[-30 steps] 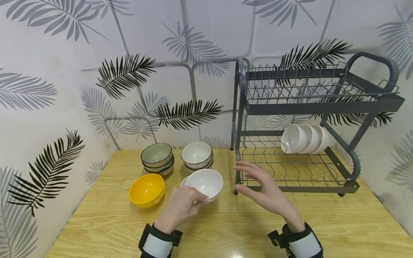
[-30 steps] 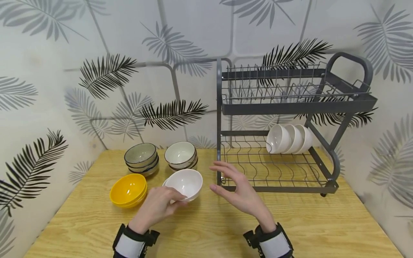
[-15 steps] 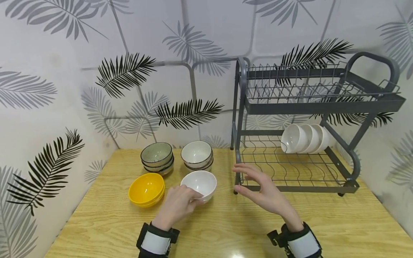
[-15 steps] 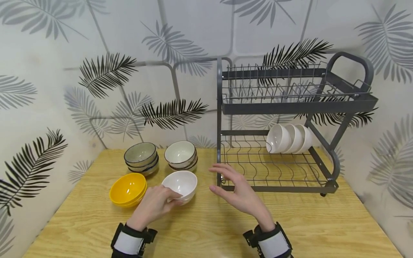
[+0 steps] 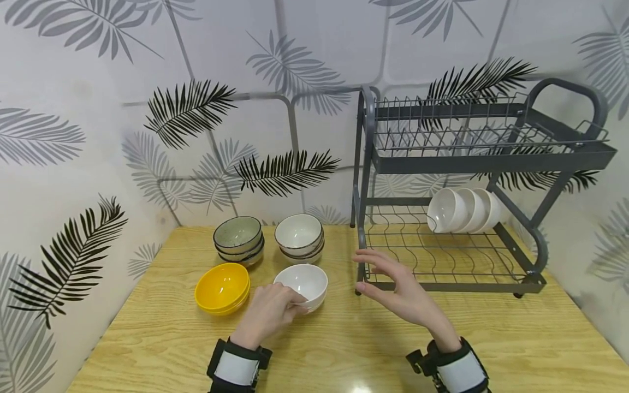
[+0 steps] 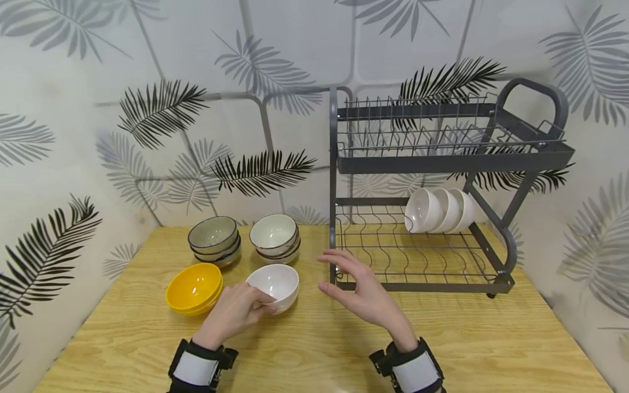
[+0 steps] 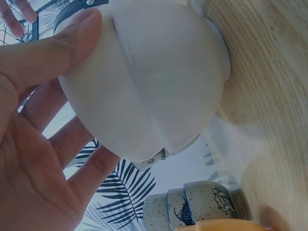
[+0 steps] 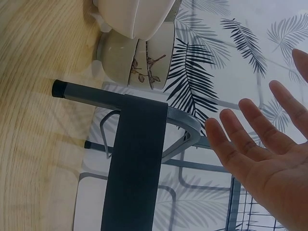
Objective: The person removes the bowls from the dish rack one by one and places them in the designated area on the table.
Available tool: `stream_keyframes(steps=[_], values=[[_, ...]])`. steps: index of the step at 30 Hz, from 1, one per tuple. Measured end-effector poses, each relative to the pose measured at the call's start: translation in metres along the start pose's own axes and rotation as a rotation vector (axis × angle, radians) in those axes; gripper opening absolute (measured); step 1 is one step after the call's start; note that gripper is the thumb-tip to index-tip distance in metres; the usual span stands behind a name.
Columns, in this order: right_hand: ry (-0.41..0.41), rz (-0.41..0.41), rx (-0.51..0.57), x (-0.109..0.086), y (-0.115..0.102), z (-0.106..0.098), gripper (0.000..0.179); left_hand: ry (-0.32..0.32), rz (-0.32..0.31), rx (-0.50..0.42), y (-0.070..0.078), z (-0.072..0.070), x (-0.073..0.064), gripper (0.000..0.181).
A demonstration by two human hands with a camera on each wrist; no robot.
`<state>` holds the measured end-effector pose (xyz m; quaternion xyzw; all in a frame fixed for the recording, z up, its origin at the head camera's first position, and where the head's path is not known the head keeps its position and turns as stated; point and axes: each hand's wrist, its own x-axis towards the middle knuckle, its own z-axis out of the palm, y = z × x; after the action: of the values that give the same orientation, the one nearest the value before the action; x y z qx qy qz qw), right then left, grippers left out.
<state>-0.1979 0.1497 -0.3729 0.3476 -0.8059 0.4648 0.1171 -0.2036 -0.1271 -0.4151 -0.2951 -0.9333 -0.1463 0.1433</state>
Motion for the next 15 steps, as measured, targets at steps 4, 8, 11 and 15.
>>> stream_keyframes(steps=[4, 8, 11, 15], values=[[0.0, 0.008, 0.001, 0.0002, 0.0002, 0.0004, 0.041, -0.01, -0.006, -0.007, -0.0005, 0.0008, 0.0, 0.015], [0.002, 0.018, 0.006, -0.0001, 0.0011, 0.0009, 0.042, -0.024, -0.009, -0.015, -0.001, 0.0013, -0.0003, 0.015], [0.001, 0.018, 0.009, -0.0003, 0.0013, 0.0008, 0.042, -0.032, -0.014, -0.021, -0.0017, 0.0018, -0.0004, 0.015], [-0.005, 0.016, 0.009, -0.0001, 0.0009, 0.0006, 0.042, -0.038, -0.022, -0.026, -0.0028, 0.0027, -0.0004, 0.015]])
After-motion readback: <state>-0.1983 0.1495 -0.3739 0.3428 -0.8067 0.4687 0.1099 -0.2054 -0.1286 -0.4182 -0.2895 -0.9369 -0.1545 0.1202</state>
